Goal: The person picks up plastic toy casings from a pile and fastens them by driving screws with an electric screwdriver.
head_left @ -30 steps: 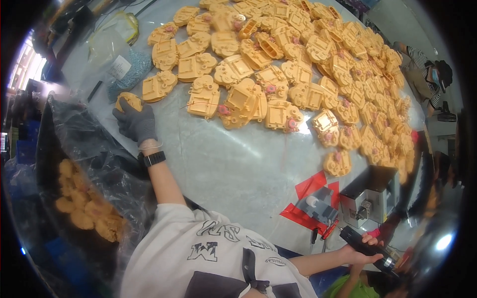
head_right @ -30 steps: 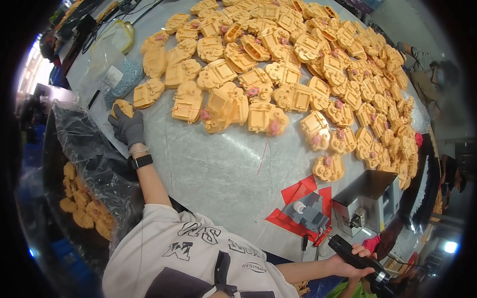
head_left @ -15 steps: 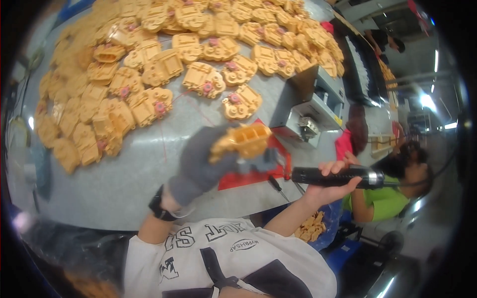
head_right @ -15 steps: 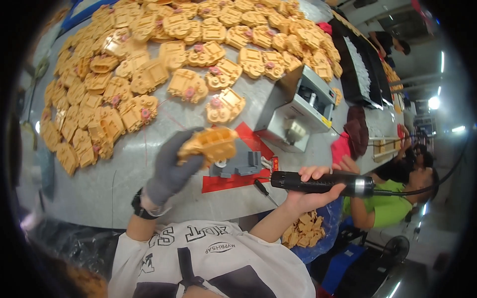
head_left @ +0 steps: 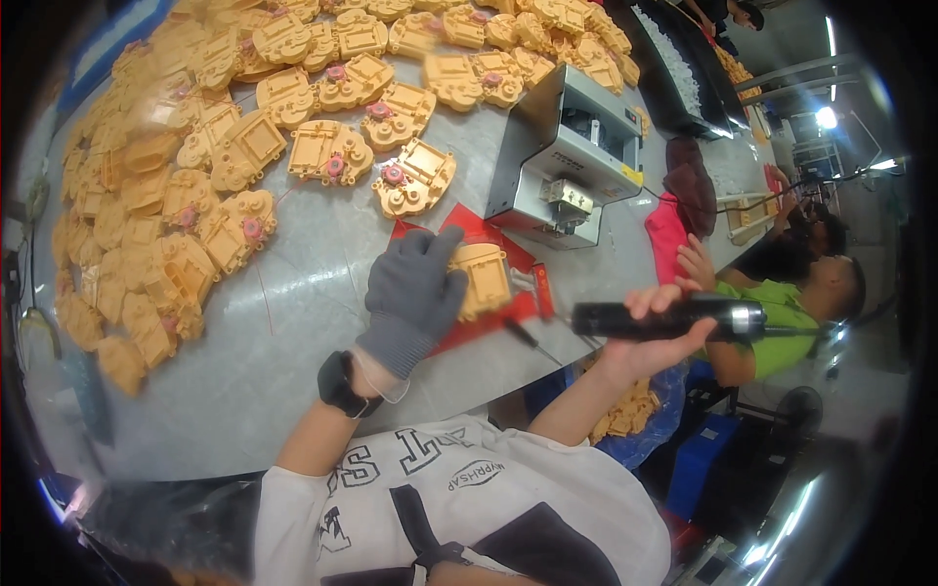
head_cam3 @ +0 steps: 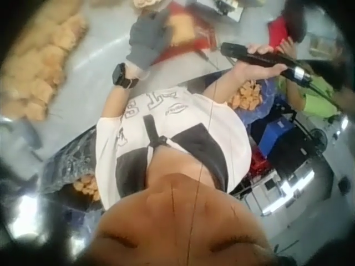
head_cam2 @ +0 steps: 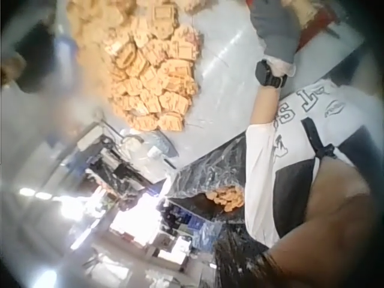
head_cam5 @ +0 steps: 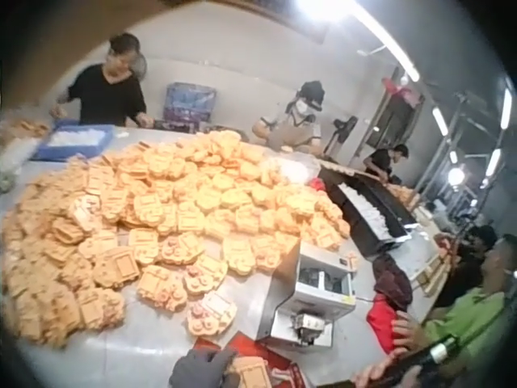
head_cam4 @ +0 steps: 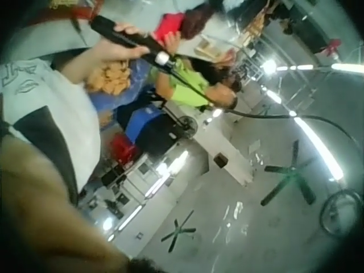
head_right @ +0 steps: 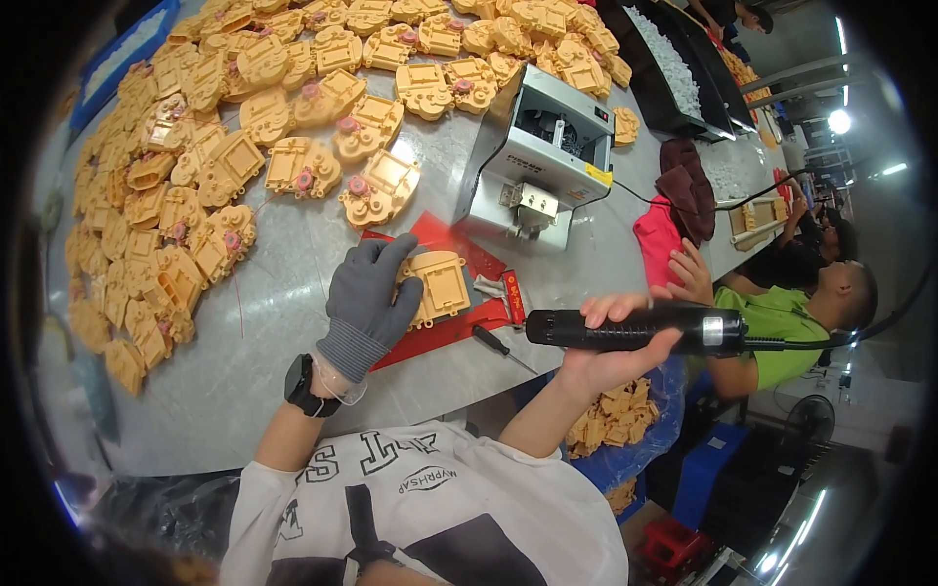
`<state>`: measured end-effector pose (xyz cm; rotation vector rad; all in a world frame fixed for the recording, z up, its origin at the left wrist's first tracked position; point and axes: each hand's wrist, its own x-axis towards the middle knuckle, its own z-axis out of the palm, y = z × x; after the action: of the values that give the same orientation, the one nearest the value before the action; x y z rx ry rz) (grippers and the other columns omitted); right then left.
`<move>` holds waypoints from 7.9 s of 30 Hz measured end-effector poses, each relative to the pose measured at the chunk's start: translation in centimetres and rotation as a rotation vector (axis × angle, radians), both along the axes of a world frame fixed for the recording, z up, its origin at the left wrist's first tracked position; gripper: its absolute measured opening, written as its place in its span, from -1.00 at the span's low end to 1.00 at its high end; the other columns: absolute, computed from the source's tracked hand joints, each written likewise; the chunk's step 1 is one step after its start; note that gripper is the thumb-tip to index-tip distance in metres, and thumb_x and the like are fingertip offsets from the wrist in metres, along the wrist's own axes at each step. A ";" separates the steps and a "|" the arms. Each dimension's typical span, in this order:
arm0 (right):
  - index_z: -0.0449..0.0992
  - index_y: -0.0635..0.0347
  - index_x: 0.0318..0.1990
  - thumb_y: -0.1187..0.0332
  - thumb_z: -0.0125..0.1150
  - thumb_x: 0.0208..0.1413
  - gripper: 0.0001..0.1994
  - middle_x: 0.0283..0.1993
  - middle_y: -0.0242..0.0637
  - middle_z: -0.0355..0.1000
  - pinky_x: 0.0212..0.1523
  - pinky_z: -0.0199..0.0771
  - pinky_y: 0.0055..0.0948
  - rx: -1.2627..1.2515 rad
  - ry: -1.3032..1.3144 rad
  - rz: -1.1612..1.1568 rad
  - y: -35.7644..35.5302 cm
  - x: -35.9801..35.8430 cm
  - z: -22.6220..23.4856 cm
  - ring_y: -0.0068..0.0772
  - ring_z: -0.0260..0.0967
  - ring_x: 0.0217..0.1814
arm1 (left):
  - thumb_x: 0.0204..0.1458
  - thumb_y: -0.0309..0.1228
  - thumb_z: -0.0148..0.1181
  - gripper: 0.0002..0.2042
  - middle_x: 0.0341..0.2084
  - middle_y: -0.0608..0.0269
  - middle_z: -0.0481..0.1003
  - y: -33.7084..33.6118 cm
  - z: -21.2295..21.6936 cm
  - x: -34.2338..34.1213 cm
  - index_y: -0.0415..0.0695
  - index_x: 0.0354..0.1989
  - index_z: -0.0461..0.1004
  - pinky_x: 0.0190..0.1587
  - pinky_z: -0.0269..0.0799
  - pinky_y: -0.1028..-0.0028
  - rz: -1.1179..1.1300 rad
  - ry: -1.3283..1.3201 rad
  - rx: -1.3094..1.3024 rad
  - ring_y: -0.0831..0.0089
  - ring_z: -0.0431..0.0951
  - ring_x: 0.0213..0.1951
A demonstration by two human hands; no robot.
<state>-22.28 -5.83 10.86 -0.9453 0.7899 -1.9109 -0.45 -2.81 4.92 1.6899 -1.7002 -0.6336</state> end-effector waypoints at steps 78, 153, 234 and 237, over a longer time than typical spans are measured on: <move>0.15 0.11 -0.12 -0.04 0.20 -0.09 -0.46 -0.49 -0.29 0.30 -0.65 0.19 -0.56 -0.130 0.332 0.432 0.2 7.4 -1.8 -0.45 0.24 -0.65 | -0.31 -0.27 0.25 -0.43 -0.11 0.07 0.31 4.6 -4.7 1.1 -0.09 -0.02 0.28 0.14 -0.11 -0.07 -0.063 0.045 -0.254 0.03 0.26 -0.02; 0.14 0.21 -0.11 0.01 0.23 -0.10 -0.43 -0.50 -0.21 0.32 -0.62 0.33 -0.44 -0.197 0.305 0.625 2.2 11.1 -1.7 -0.38 0.31 -0.65 | -0.37 -0.33 0.25 -0.40 -0.09 0.08 0.29 5.0 -4.4 1.3 -0.07 -0.01 0.26 0.15 -0.02 0.04 -0.026 0.074 -0.255 0.05 0.25 0.01; 0.19 0.19 -0.16 -0.07 0.15 -0.07 -0.46 -0.58 -0.30 0.24 -0.63 0.26 -0.51 -0.067 0.370 0.440 -2.8 13.7 -0.4 -0.45 0.20 -0.68 | -0.34 -0.29 0.30 -0.43 -0.14 0.10 0.32 4.8 -4.5 1.5 -0.09 -0.04 0.29 0.14 0.02 0.06 -0.001 0.115 -0.291 0.08 0.29 -0.03; 0.19 0.17 -0.19 -0.06 0.18 -0.09 -0.48 -0.58 -0.31 0.24 -0.62 0.25 -0.52 -0.070 0.358 0.406 -2.8 13.6 -0.5 -0.44 0.20 -0.68 | -0.35 -0.29 0.30 -0.42 -0.14 0.11 0.32 4.8 -4.3 1.4 -0.08 -0.04 0.29 0.14 0.02 0.06 -0.002 0.108 -0.274 0.09 0.29 -0.04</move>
<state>-8.64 -8.60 10.39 -1.3989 0.6707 -1.4440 0.92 1.98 0.63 1.4369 -1.6299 -0.4594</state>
